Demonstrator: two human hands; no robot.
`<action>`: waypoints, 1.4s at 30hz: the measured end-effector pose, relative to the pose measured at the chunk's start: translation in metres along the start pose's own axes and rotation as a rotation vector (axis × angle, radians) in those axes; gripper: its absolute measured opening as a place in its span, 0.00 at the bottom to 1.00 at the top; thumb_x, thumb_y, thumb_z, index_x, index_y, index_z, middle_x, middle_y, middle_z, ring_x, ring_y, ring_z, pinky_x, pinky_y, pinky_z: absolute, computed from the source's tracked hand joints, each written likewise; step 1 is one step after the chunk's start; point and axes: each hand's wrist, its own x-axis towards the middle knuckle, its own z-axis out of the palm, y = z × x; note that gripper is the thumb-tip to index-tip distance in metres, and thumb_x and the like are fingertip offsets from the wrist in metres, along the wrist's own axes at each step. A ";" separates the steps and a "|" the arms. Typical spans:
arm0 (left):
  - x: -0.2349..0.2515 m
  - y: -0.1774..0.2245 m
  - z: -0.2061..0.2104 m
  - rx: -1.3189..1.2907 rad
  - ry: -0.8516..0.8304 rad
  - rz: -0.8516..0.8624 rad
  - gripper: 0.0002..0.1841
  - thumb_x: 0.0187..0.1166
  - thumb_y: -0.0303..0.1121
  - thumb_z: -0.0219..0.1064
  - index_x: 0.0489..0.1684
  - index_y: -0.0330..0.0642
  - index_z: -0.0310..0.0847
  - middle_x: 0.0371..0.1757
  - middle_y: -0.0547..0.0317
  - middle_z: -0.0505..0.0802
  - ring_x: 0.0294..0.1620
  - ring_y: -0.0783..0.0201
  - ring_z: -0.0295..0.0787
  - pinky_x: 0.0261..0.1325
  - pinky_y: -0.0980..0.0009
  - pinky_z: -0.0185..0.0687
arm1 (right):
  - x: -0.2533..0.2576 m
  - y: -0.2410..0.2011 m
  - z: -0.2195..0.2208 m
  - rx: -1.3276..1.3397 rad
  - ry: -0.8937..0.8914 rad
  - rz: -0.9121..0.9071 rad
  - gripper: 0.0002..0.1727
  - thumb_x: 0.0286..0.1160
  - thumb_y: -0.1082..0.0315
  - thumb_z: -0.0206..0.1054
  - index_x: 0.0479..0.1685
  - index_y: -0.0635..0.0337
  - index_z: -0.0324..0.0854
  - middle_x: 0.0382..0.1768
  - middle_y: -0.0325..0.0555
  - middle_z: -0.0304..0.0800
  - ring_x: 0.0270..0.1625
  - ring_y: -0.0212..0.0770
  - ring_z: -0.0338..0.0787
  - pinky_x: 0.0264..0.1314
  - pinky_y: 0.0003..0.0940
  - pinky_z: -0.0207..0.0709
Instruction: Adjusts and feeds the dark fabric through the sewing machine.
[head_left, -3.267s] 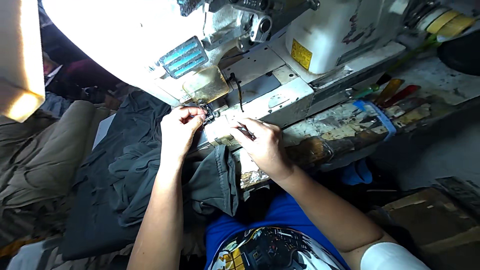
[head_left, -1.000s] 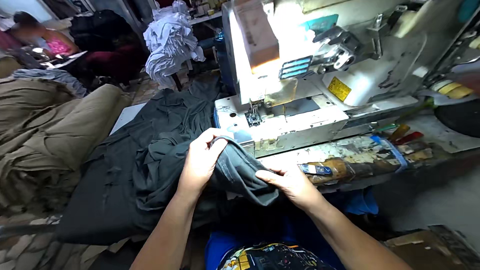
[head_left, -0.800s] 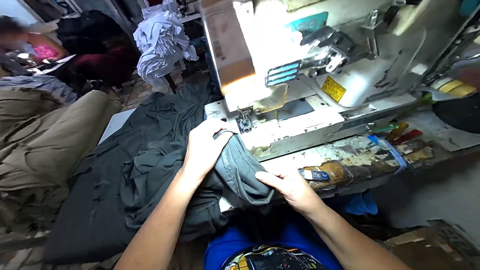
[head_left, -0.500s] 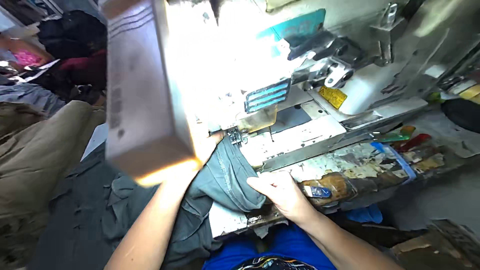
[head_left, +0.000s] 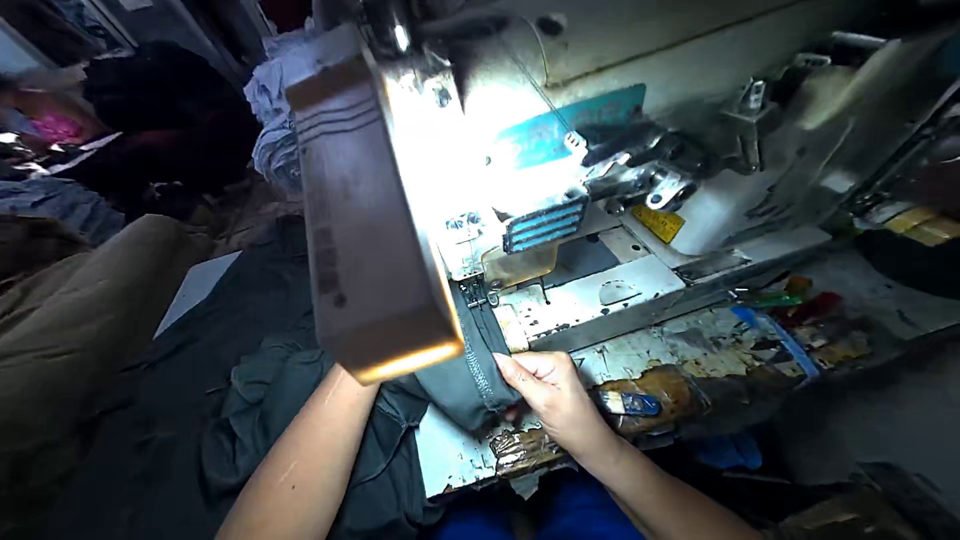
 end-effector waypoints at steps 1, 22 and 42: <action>0.000 0.000 0.001 0.005 -0.022 -0.024 0.17 0.71 0.35 0.72 0.50 0.31 0.89 0.48 0.43 0.95 0.56 0.55 0.92 0.66 0.56 0.79 | 0.000 -0.001 0.000 -0.007 0.003 0.017 0.25 0.83 0.66 0.60 0.08 0.54 0.74 0.12 0.27 0.76 0.18 0.17 0.80 0.21 0.16 0.77; 0.008 0.042 -0.031 -0.103 -0.266 -0.352 0.17 0.77 0.38 0.74 0.55 0.34 0.88 0.55 0.37 0.93 0.64 0.39 0.88 0.67 0.35 0.76 | -0.007 -0.004 0.009 -0.135 0.110 0.032 0.21 0.78 0.72 0.59 0.10 0.53 0.75 0.13 0.27 0.77 0.17 0.18 0.80 0.22 0.16 0.76; -0.045 0.044 -0.023 -0.159 -0.016 -0.212 0.10 0.74 0.33 0.72 0.40 0.33 0.90 0.40 0.48 0.91 0.48 0.51 0.88 0.52 0.49 0.78 | -0.012 0.003 0.007 -0.192 0.152 -0.091 0.19 0.74 0.73 0.60 0.10 0.57 0.79 0.14 0.27 0.78 0.19 0.14 0.79 0.23 0.11 0.75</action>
